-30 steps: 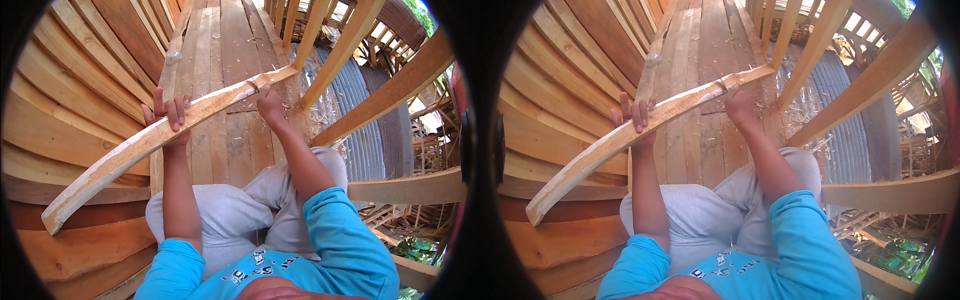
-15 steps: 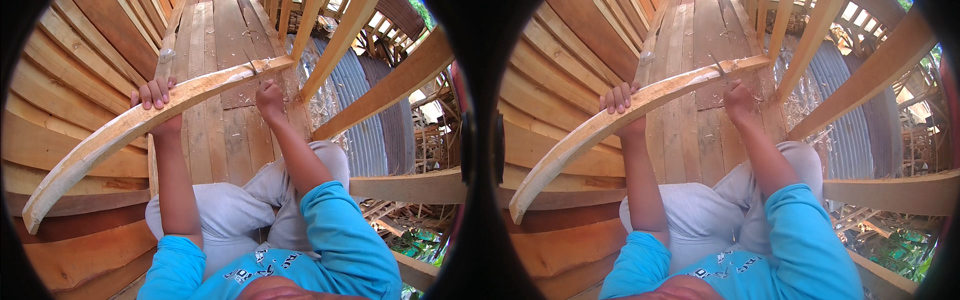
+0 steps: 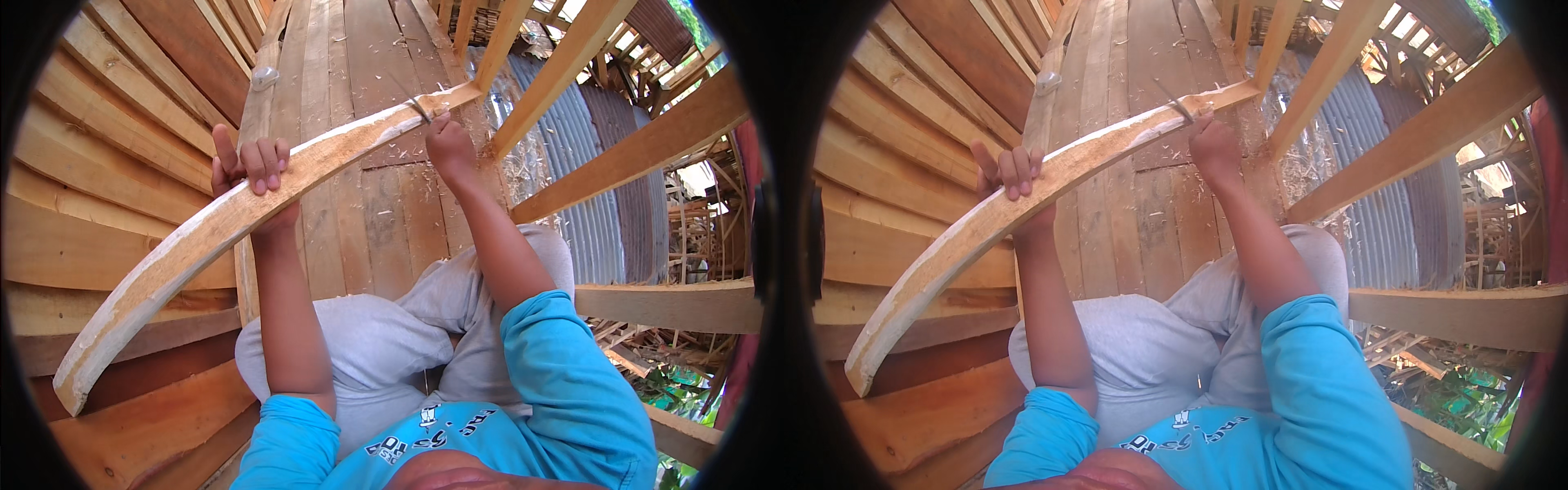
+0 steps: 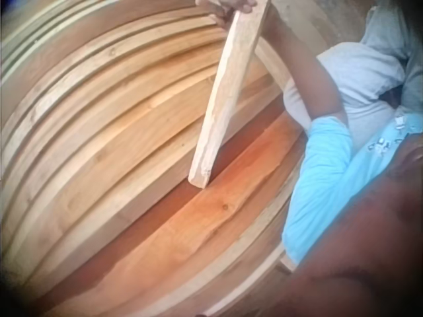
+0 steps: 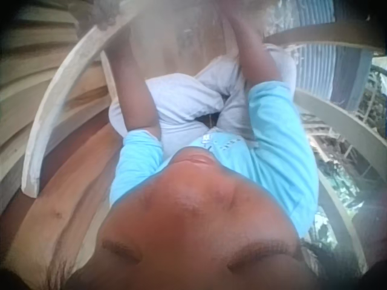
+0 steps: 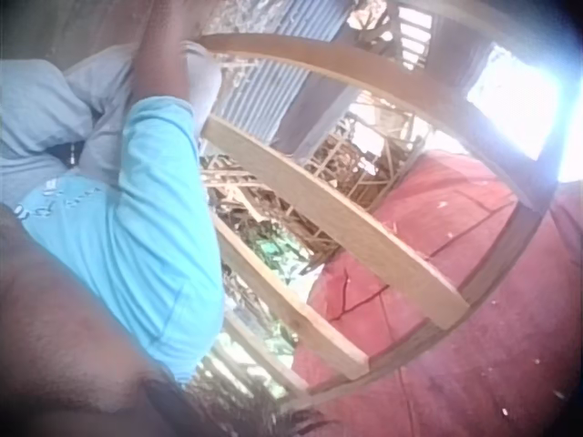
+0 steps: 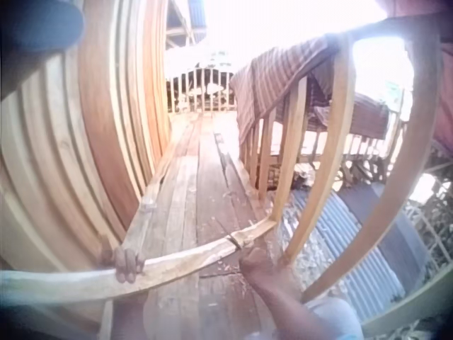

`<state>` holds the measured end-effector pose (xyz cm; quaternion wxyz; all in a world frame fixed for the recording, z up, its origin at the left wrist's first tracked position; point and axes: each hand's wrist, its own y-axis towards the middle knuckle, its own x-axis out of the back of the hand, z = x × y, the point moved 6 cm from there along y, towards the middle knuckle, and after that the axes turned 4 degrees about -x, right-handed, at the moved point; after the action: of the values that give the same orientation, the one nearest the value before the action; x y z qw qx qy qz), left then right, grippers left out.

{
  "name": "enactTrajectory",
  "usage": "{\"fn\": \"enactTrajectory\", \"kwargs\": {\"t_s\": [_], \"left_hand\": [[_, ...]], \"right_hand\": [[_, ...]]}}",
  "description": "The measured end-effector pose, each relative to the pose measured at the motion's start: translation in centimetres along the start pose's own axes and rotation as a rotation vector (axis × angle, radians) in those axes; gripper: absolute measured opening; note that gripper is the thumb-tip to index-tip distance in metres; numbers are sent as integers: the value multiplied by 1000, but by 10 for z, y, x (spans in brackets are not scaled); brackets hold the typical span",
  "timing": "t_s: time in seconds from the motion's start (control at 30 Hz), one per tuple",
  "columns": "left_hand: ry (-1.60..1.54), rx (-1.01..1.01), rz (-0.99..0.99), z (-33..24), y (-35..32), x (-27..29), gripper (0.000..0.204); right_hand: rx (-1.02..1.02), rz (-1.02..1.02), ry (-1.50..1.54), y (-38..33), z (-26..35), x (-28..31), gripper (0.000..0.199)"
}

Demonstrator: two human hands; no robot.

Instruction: The person sits on a wooden floor and uses a knife to carve a long piece of wood, removing thin shavings along its length. The person holds the wood with one hand and scrapes the surface with the knife in the other hand.

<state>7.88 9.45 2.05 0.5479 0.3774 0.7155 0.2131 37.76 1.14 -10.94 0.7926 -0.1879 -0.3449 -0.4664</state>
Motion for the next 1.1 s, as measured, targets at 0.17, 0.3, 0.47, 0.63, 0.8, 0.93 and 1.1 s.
{"fn": "enactTrajectory", "kwargs": {"t_s": [0.17,0.3,0.47,0.63,0.8,0.93,1.1], "left_hand": [[97,-91,-172,7,11,-14,50],[64,-31,-151,-26,13,-28,53],[54,-26,-60,-46,23,-42,48],[1,-26,-127,-38,22,-34,48],[8,-18,-79,-13,5,-1,49],[-64,-37,-174,5,-7,31,49],[-104,8,-94,-9,-2,22,54]], "right_hand": [[25,-90,42,2,-1,5,63],[203,16,44,-35,38,6,62],[289,15,51,-44,52,4,59],[226,-56,-7,-39,46,6,60],[133,83,-37,-31,35,-8,63],[7,73,-49,12,-1,4,65],[-81,284,118,-23,38,5,75]]}}
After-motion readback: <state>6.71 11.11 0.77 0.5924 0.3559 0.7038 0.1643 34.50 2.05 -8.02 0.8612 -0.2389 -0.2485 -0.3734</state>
